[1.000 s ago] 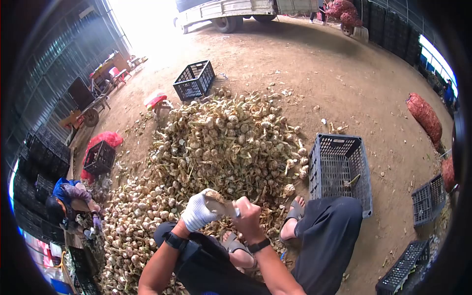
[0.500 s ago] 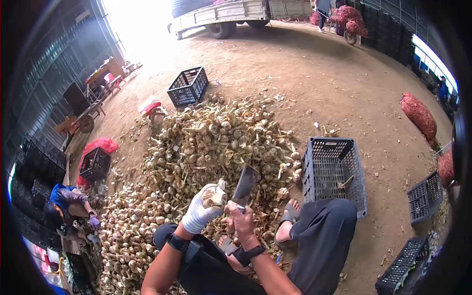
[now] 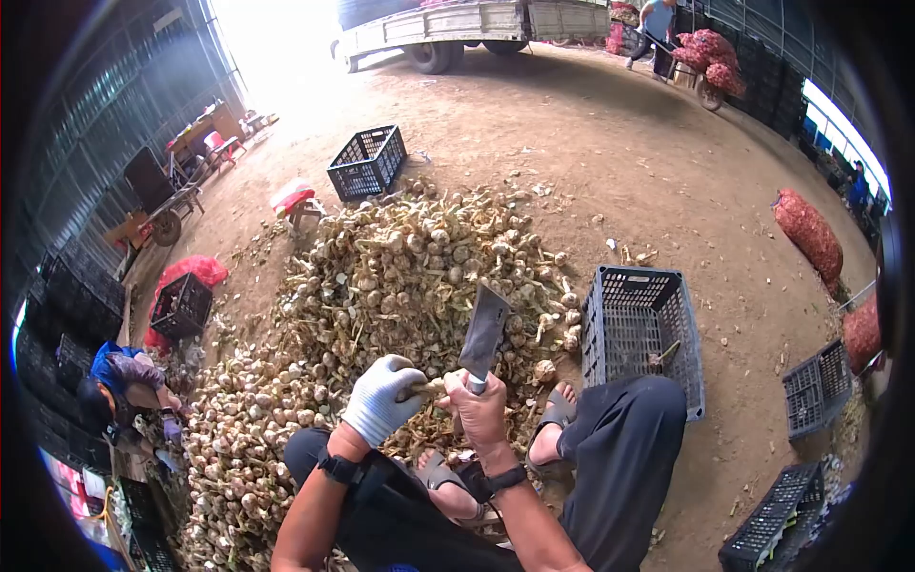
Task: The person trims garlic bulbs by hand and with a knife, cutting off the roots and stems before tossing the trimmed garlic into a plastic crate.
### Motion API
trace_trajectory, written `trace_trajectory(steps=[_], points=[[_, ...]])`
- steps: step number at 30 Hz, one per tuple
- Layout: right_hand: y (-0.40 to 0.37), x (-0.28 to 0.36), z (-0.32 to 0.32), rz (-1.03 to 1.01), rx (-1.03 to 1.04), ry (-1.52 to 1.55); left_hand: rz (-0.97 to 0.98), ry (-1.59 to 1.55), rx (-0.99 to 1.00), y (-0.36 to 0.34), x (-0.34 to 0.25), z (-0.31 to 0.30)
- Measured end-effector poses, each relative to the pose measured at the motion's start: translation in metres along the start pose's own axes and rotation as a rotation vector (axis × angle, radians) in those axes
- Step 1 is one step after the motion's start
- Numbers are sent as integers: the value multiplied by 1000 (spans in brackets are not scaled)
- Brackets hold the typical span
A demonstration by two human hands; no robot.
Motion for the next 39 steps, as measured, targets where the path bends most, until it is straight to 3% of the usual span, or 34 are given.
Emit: trace_trajectory(steps=[4,6,9,13,15,17,19,21,22,24,26,27,29,31,33,35,37,39], points=[[-5,16,4,-156,-4,-257,-82,-69,-40,-3,10,-3],[-8,22,10,-260,33,-509,-285,-219,-26,-7,28,-2],[-16,27,22,-436,89,-698,-287,-266,-28,-10,33,0],[-18,5,13,-417,18,-733,-229,-296,-39,-14,35,-1],[-23,-47,-14,-319,-10,-880,-207,-323,-55,-13,42,-2],[-38,-136,-61,-28,23,-1063,-280,-377,-52,-10,44,-9],[-54,-161,-80,164,-43,-1062,-341,-368,-20,-17,52,-5],[-54,-175,-94,199,-110,-1020,-355,-306,-21,-21,53,-10],[-52,-172,-98,80,-165,-1041,-288,-208,-86,-20,52,-21],[-46,-169,-114,130,-237,-1017,-220,-34,-202,-32,71,-49],[-41,-151,-130,36,-362,-1096,-618,-255,-381,-83,143,-97],[-36,-174,-160,97,-452,-1011,-671,-384,-528,-121,182,-134],[-38,-159,-177,168,-620,-987,-298,-1543,-532,-199,265,-194],[-43,-138,-170,280,-661,-807,-762,-1144,-1313,-320,297,-236],[-41,-146,-174,282,-655,-850,-1030,-1249,-1649,-370,306,-208],[-41,-149,-167,272,-592,-831,-1042,-1089,-1201,-418,362,-159],[-42,-163,-172,267,-565,-863,-1240,-1228,-1016,-351,315,-86],[-41,-171,-173,269,-580,-737,-1216,-832,-667,-286,302,-35]])
Point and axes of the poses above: each hand's wrist, its own y-axis towards the middle knuckle, its own z-axis out of the palm, x = y × z, the point moved 8 cm from there along y, towards the middle knuckle, and after that the axes turned 2 degrees about y, right-handed, at the moved point
